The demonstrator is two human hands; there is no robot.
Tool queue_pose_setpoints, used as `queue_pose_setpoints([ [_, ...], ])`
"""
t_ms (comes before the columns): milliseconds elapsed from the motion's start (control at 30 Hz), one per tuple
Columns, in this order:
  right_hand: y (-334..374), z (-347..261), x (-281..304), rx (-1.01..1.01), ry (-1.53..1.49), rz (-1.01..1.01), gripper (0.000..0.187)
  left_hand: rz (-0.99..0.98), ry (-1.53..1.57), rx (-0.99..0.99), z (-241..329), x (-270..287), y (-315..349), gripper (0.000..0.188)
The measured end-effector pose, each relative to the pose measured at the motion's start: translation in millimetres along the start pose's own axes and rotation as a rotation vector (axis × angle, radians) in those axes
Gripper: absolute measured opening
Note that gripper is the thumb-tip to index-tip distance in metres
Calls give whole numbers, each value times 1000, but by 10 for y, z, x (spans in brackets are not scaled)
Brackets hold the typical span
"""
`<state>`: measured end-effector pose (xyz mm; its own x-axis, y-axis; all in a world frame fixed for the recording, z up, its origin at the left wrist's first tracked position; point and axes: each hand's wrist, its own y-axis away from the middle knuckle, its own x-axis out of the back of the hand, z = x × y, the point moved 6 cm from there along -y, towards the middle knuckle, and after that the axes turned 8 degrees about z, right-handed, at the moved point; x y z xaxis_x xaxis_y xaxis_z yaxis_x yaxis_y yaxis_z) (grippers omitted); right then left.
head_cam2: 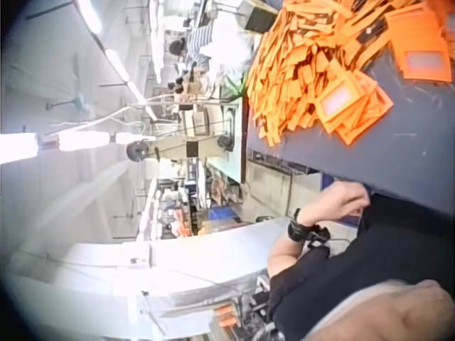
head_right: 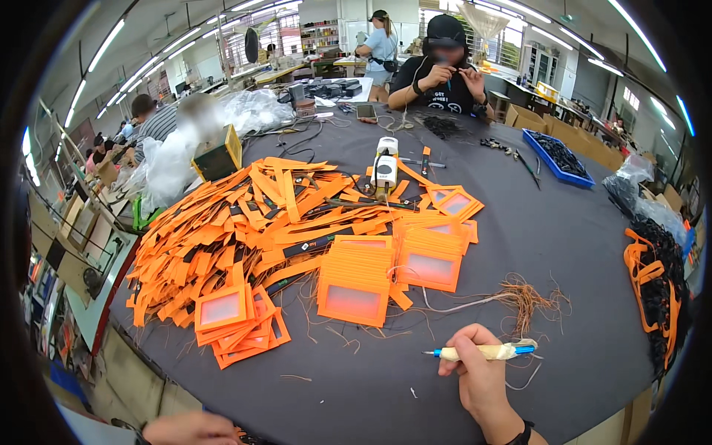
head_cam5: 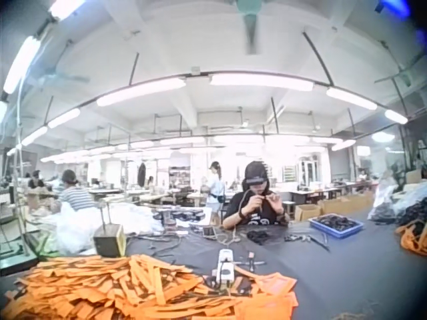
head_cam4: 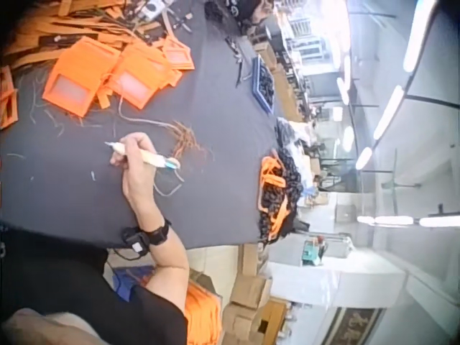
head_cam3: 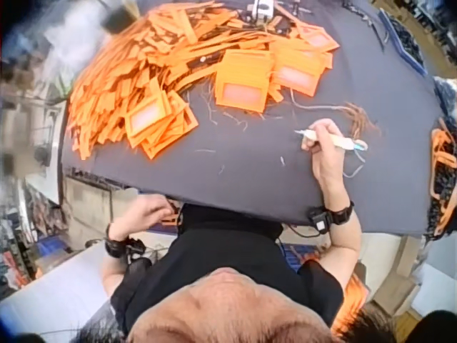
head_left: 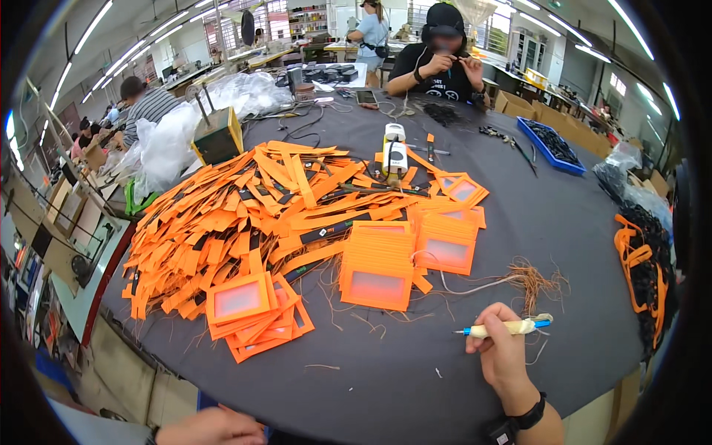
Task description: The person uses a syringe-like tool to apply a substance along the edges of small orange rectangular frames. They handle the frames one by one, applying the substance to the perimeter, and then place the finished items into a stack on the table.
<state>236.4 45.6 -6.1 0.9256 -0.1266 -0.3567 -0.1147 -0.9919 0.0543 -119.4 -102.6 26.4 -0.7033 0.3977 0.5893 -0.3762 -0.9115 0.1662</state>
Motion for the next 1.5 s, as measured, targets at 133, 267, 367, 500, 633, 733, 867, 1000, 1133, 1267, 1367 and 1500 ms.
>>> queue_pose_setpoints([
  [133, -15, -29, 107, 46, 28, 63, 13, 134, -462, -405, 716, 304, -1023, 22],
  [267, -29, -118, 106, 79, 12, 66, 14, 329, -845, -541, 693, 124, -1901, 42],
  [367, -48, -111, 145, 88, 13, 76, 14, 361, -839, -526, 595, -41, -2257, 49],
  [500, -55, -91, 134, 84, 26, 65, 14, 460, -811, -547, 496, -70, -2381, 51],
  [633, -46, -83, 144, 82, 41, 54, 14, 484, -785, -534, 464, -9, -2450, 51],
  [733, -44, -99, 139, 90, 39, 62, 15, 505, -681, -531, 490, 51, -2417, 44],
  [867, -74, -160, 193, 127, 20, 94, 15, 385, -510, -521, 701, 58, -2260, 25],
  [1000, -80, -264, 224, 187, -35, 110, 16, 426, -755, -892, 1070, -315, -1727, 13],
  [1133, -96, -244, 200, 212, -60, 81, 16, 70, -733, -798, 888, -777, -1648, 37],
  [1267, -41, -213, 184, 163, 9, 83, 14, -15, -535, -617, 794, -474, -1571, 34],
  [1367, 31, -203, 50, 118, 175, 15, 12, 24, -321, -509, 608, -208, -1633, 23],
  [1500, 122, -49, -245, -31, 327, -145, 13, 61, -276, -430, 556, -212, -1723, 16],
])
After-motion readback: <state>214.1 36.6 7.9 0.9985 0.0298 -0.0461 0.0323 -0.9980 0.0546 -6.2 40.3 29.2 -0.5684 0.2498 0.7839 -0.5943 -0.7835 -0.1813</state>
